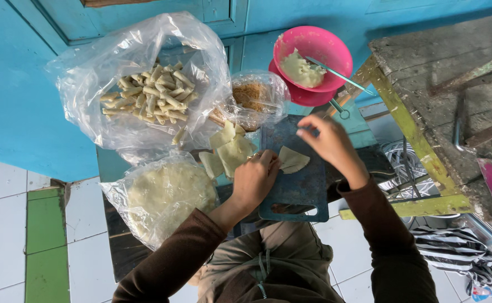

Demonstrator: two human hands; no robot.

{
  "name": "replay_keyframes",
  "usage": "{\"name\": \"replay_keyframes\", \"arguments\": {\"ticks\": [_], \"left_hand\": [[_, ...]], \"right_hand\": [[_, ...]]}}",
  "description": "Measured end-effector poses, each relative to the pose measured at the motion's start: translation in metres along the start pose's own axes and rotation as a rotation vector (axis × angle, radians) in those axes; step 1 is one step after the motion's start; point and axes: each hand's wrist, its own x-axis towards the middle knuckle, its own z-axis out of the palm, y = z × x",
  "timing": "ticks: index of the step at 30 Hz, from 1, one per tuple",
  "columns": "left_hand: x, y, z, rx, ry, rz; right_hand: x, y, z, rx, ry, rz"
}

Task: The person takes thin dough wrappers from a pile on a cutting board, scoops filling from a pink bowl with a small spatula, places the filling on a wrapper, and folds the wrapper over it. The folded snacks are set aside with a bag of already rolled dough pieces on the table.

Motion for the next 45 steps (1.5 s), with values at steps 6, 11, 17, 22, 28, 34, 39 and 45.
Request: {"name": "replay_keyframes", "arguments": {"ticks": [6, 11, 17, 22, 28, 34, 39, 45], "left_hand": [[0.001, -0.007, 0.0, -0.036, -0.012, -0.03], [0.008, -0.011, 0.0, -0.015, -0.047, -0.076], [0.011, -0.012, 0.0, -0.005, -0.058, -0.07], [0.012, -0.012, -0.003, -0.023, -0.064, -0.063], [0.012, -0.012, -0.005, -0.025, -0.08, -0.058], [0.012, -0.01, -0.004, -0.048, -0.056, -0.078], [0.013, -0.015, 0.002, -0.027, -0.027, -0.083], [0.013, -0.016, 0.008, 0.014, -0.064, -0.092]], "right_hand": [[0.066, 0.047, -0.023, -0.339, 0.293, -0.051], [0.103, 0.055, -0.017, -0.51, 0.191, -0.095], [0.124, 0.045, -0.01, -0.498, 0.1, -0.047], [0.128, 0.038, -0.008, -0.376, 0.145, -0.023], [0.129, 0.039, -0.006, -0.143, 0.19, 0.014], [0.099, 0.042, -0.013, 0.316, 0.099, 0.084], [0.017, 0.022, 0.006, 0.26, -0.162, 0.006], [-0.018, 0.011, 0.029, 0.154, -0.185, -0.046]]}}
